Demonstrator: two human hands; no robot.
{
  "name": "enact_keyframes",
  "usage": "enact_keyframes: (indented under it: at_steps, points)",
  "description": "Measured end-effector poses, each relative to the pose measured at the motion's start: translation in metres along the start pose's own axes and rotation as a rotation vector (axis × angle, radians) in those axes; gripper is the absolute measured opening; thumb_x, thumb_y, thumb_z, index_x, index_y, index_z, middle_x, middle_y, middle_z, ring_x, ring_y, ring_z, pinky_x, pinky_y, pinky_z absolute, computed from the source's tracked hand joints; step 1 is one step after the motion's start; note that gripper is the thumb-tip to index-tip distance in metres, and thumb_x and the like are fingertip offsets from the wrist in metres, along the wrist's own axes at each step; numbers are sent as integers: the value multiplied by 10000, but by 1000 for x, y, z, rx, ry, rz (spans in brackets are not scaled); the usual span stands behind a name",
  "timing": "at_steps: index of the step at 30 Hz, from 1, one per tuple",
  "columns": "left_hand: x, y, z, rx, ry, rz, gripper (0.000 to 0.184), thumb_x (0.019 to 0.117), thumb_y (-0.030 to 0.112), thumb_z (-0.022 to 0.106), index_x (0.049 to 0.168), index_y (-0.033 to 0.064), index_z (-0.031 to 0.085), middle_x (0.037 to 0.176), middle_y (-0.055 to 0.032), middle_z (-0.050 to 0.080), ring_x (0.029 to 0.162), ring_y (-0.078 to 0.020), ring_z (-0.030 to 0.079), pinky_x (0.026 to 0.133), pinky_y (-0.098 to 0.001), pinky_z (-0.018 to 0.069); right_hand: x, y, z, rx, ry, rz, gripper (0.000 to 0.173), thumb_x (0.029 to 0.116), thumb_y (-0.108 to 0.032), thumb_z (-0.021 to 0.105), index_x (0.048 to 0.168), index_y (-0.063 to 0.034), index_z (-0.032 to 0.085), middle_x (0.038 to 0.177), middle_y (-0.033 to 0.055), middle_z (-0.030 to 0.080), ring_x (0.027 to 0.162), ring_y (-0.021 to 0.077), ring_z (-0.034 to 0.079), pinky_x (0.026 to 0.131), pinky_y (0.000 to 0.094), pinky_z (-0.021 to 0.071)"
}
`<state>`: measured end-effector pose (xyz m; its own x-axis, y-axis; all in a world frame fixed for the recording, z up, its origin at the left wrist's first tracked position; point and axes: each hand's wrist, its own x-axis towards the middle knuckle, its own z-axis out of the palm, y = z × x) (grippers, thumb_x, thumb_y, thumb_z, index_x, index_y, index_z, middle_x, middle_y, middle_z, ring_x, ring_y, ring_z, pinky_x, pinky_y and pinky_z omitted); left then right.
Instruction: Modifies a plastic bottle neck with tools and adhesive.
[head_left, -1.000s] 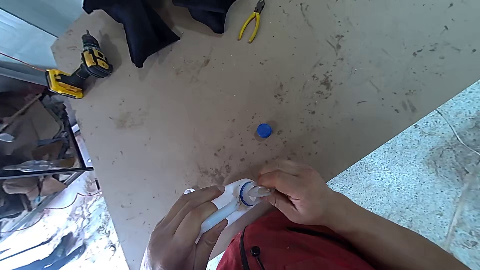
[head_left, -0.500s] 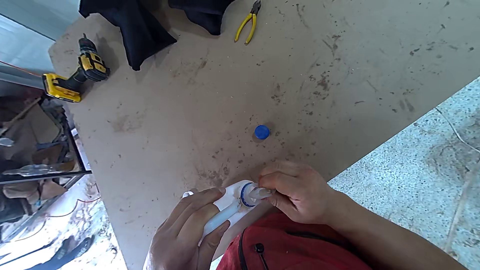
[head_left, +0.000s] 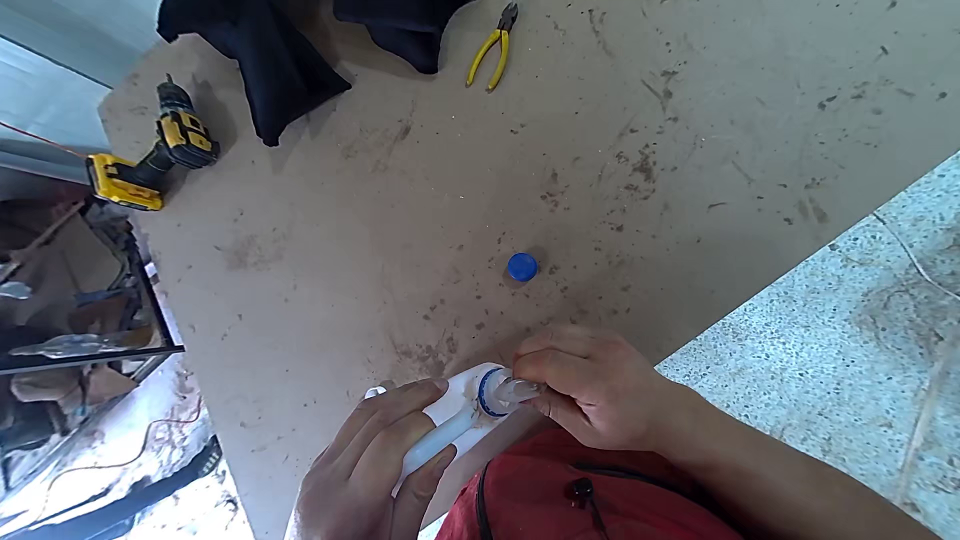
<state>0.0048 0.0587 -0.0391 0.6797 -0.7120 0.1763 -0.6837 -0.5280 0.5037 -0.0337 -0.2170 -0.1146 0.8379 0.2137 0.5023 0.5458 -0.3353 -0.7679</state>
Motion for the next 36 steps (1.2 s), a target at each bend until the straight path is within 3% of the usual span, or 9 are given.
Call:
enact_keyframes:
  at_steps: [36]
  points:
    - [1, 2, 0, 17, 21, 9, 306, 1060, 388, 540, 986, 94, 585, 1211, -111, 714, 1153, -228, 689, 954, -380, 589, 2, -6, -5, -79, -62, -13, 150, 1032, -199, 618, 1023, -83, 712, 1043, 29, 712, 1048, 122, 680, 899, 263, 586]
